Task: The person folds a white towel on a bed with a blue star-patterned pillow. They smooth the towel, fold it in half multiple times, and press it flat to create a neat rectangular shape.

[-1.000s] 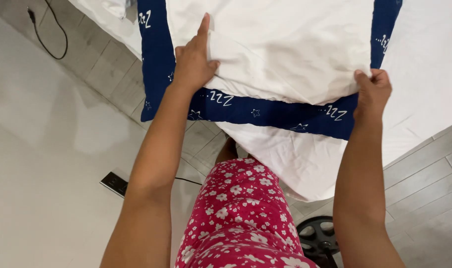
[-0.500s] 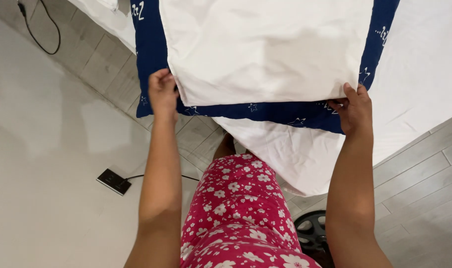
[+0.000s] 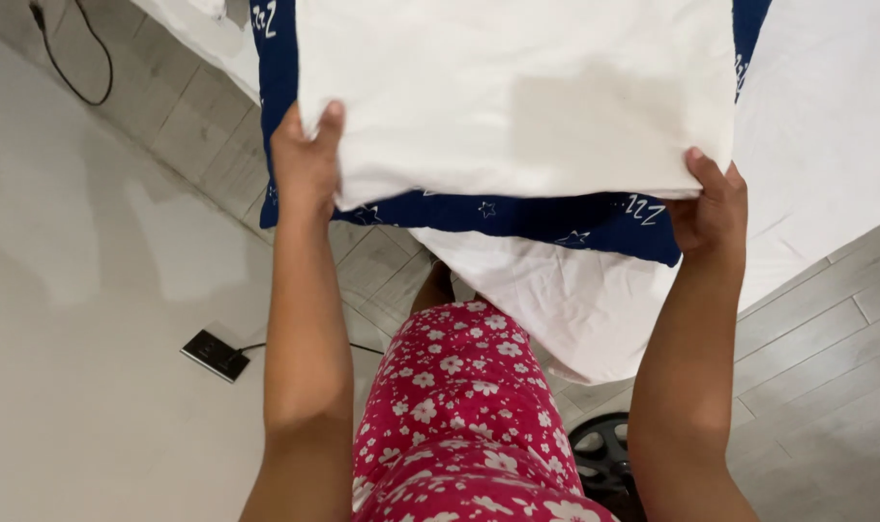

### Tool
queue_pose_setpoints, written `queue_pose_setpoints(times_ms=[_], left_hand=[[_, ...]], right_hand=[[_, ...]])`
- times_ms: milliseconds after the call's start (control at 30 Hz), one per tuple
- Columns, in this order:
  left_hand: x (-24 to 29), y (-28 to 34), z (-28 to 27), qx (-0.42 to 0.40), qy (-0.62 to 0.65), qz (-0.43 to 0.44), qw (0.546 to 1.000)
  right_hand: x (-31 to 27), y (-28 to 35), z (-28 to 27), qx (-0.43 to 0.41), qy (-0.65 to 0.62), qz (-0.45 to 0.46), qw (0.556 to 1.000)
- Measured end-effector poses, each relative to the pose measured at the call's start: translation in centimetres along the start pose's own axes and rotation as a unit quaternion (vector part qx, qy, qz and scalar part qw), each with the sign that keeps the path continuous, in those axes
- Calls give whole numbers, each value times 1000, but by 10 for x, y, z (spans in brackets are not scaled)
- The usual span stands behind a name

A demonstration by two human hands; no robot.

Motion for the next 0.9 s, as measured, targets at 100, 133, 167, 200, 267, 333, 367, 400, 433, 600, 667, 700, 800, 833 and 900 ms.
queue_pose_setpoints(times_ms=[100, 133, 167, 200, 267, 333, 367, 400, 433, 600, 667, 700, 800, 833, 900], left_hand=[[-7, 6, -23, 105, -126, 7, 986], [-10, 11, -23, 124, -176, -17, 976], [-10, 15, -23, 141, -225, -39, 963], [-15, 17, -25, 142, -224, -38, 964], [-30, 20, -31, 165, -297, -77, 937], [-15, 32, -27, 170, -324, -76, 927], [-7, 38, -26, 177, -350, -75, 917], [-6, 35, -26, 178, -349, -73, 917], [-8, 32, -25, 153, -301, -97, 936], [32, -22, 1, 25, -39, -138, 989], [57, -58, 16, -69, 70, -64, 993], [61, -59, 14, -68, 71, -64, 993], [84, -63, 10, -88, 73, -8, 993], [91, -62, 8, -98, 73, 16, 992], [105, -61, 5, -108, 74, 44, 990]], right_hand=[[5, 8, -5, 71, 41, 9, 997], [15, 5, -14, 105, 146, 22, 983], [23, 1, -21, 137, 247, 35, 959], [34, -5, -29, 136, 246, 33, 959], [55, -18, -52, 172, 318, 27, 932], [53, -28, -71, 171, 377, -106, 904], [46, -31, -74, 161, 428, -238, 857], [30, -28, -67, 161, 427, -240, 857], [15, -25, -64, 198, 435, -218, 851], [-47, -60, -21, 66, 57, -20, 996], [-91, -85, 8, -74, 37, -117, 990], [-101, -97, 0, -75, 38, -117, 990], [-125, -122, -18, -110, -31, -129, 985], [-126, -120, -26, -112, -39, -143, 983], [-127, -101, -29, -116, -46, -160, 979]])
Point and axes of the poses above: each hand's wrist, its own y-axis away from the middle knuckle, its own z-axis out of the palm, x = y × z, the point moved 6 cm from there along -y, towards the middle knuckle, and after that the axes turned 7 degrees about x, right-handed, at the moved point
